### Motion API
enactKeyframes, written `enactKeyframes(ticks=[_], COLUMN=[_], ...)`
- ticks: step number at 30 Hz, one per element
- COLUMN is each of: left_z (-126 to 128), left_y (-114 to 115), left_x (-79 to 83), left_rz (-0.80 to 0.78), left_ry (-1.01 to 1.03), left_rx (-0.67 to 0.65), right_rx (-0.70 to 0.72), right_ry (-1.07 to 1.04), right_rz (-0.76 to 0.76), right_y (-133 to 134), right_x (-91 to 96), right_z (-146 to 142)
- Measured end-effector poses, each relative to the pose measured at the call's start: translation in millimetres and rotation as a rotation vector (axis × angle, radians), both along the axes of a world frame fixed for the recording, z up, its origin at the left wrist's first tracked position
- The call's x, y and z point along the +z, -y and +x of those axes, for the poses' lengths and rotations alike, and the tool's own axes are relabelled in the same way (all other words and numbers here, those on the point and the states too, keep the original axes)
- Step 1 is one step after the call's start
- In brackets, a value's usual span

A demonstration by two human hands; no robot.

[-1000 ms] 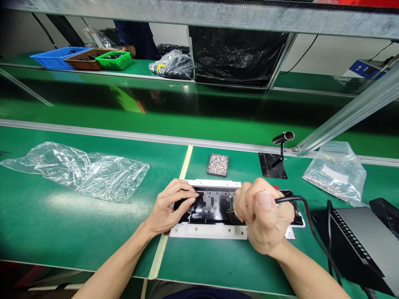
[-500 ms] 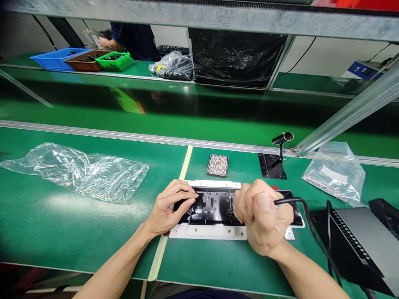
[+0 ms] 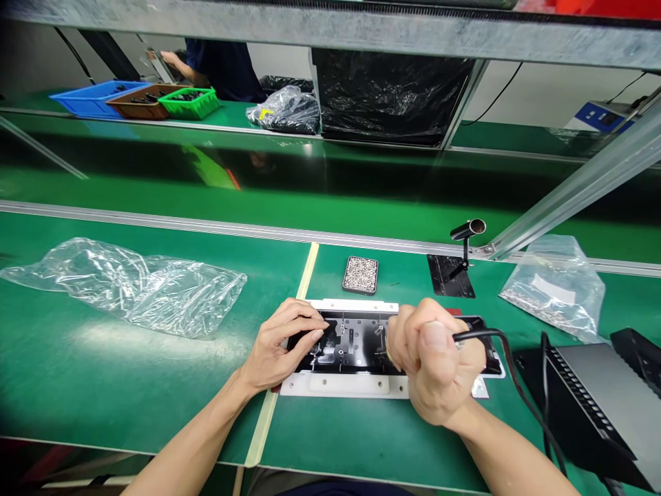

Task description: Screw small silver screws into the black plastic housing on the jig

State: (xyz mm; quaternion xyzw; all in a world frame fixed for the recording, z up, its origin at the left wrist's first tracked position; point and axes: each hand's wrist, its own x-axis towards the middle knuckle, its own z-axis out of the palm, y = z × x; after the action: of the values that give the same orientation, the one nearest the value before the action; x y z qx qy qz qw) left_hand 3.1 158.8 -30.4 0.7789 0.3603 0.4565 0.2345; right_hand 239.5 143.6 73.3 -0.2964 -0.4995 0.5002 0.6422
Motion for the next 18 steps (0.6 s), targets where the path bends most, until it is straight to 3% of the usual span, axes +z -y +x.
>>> enactKeyframes(ticks=[18], left_z=[0.4], left_y=[-0.1], left_x=[1.5], left_rz=[0.005], left_ry=[-0.002], left_rx=[0.001], right_rx=[0.027], right_ry=[0.024], right_rz=[0.015], right_y=[-0.5], right_x=[0.9], right_z=[1.5])
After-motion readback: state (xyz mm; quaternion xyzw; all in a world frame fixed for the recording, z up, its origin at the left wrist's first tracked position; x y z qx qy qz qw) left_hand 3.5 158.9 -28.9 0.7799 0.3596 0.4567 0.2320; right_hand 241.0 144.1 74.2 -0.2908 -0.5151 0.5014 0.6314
